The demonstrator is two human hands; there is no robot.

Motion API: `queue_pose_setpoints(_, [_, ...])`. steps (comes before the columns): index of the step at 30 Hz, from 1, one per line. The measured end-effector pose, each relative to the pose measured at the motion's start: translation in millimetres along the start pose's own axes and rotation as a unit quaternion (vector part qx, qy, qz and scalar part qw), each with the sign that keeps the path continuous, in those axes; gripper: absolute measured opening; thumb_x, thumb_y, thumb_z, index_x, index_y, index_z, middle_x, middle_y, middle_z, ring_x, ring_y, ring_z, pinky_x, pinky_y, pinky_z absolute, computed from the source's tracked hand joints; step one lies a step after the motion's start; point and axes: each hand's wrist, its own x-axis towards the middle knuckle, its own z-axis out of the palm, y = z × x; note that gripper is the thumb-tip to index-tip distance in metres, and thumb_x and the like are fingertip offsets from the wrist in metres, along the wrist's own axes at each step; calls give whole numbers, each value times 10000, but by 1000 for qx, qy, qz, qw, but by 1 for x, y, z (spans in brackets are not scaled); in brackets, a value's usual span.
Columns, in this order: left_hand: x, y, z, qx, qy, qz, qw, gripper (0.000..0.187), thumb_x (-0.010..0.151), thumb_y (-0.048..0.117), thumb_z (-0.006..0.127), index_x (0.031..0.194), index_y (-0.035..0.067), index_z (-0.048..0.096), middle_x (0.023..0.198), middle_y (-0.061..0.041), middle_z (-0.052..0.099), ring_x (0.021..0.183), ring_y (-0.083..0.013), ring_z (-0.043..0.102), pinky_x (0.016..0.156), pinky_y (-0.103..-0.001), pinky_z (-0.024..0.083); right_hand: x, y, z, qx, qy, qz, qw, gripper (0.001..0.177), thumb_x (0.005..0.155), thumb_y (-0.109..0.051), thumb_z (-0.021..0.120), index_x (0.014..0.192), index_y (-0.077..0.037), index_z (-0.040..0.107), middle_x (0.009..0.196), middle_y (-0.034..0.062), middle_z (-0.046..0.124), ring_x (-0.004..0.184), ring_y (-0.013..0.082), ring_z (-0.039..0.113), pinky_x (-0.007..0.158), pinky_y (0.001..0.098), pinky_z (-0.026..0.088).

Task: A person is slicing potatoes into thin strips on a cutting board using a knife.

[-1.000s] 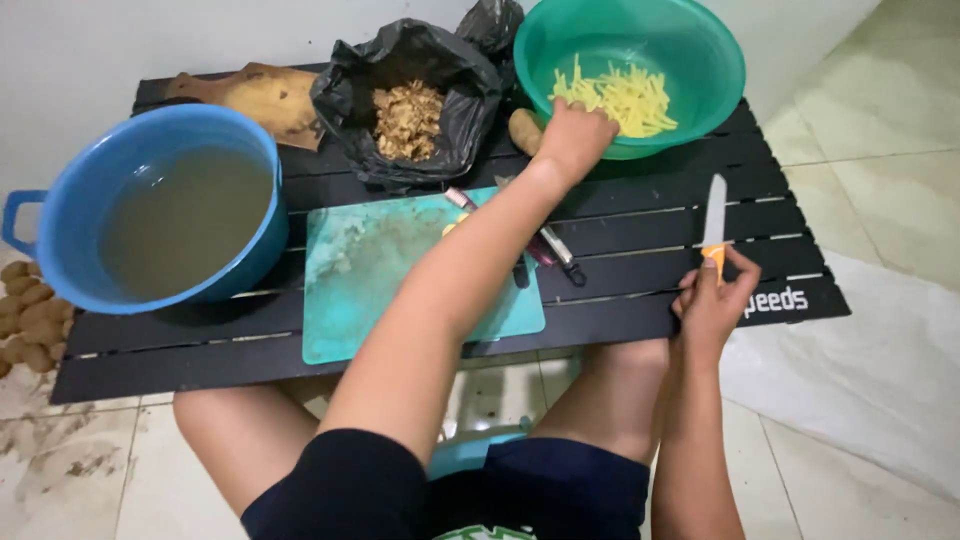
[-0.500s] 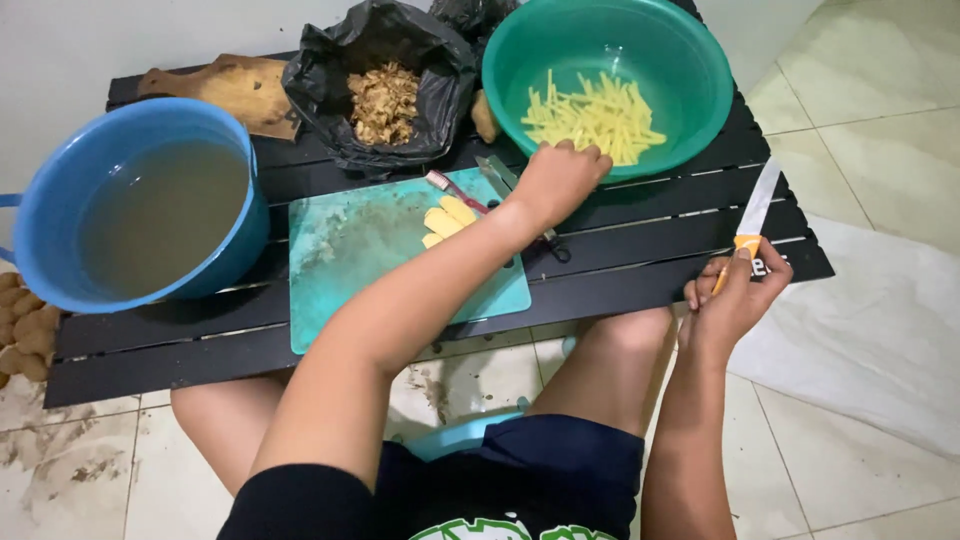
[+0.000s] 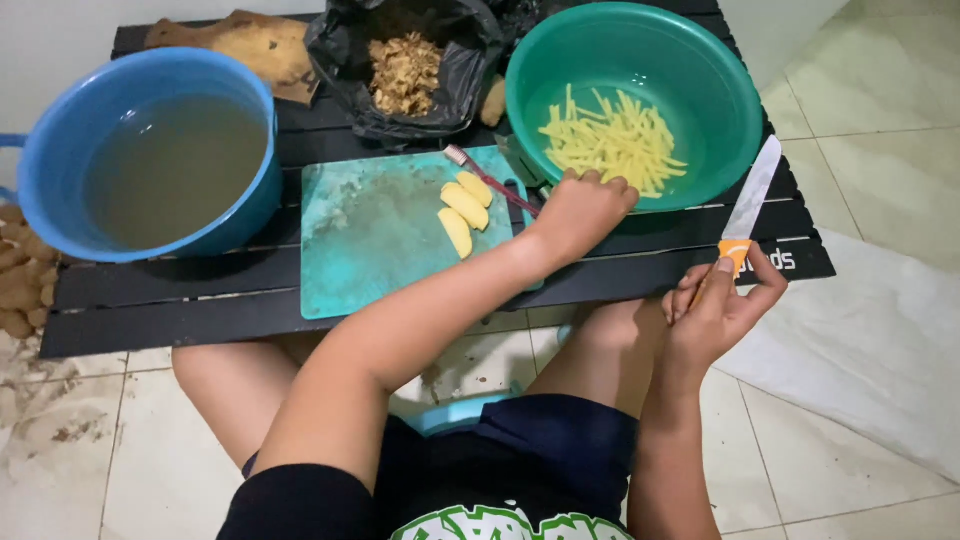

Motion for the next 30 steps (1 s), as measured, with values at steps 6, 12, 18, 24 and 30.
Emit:
queue_pose_setpoints(6, [-11,-16,-44,-31,39,-27,998,695,649,424,952,1213,220,601,1090,4,702,1027,-270,670,1007,-544,503,-21,-4,4,4,-55,-23,998,167,1126,-196,483,1281,-218,424,693,51,444,473,66,300,452,227,237])
queue_pose_setpoints(12, [-96,-116,-105,-217,19,-284,934,207,921,233,734,1085,113,693,964,-127,701,946,-411,679,807,-572,481,-56,21,3,-64,-156,-56,984,286,1143,-175,445,1423,-143,395,702,30,564,494,36,459,473,174,357])
queue_pose_setpoints(18, [-153,-118,-92,-189,-140,-349,907,536,829,493,809,1203,144,647,1087,-81,614,1064,-366,651,890,-594,439,-80,67,17,-197,-316,24,928,320,1000,-115,610,1313,-54,583,944,164,707,598,157,588,612,313,512])
queue_pose_setpoints(24, [-148,-97,-71,-121,-216,-364,898,993,740,597,846,1435,21,432,1260,-185,563,1152,-434,629,896,-692,440,-86,73,23,-213,-367,62,903,314,1033,-179,560,1341,-113,562,590,57,605,542,139,510,561,279,443])
queue_pose_setpoints(30, [-168,-121,-42,-134,-192,-366,901,613,774,377,836,1207,15,598,1111,-156,615,939,-436,707,789,-596,538,-83,66,19,-180,-382,42,906,308,1057,-140,522,1360,-83,514,612,28,590,554,79,472,536,239,392])
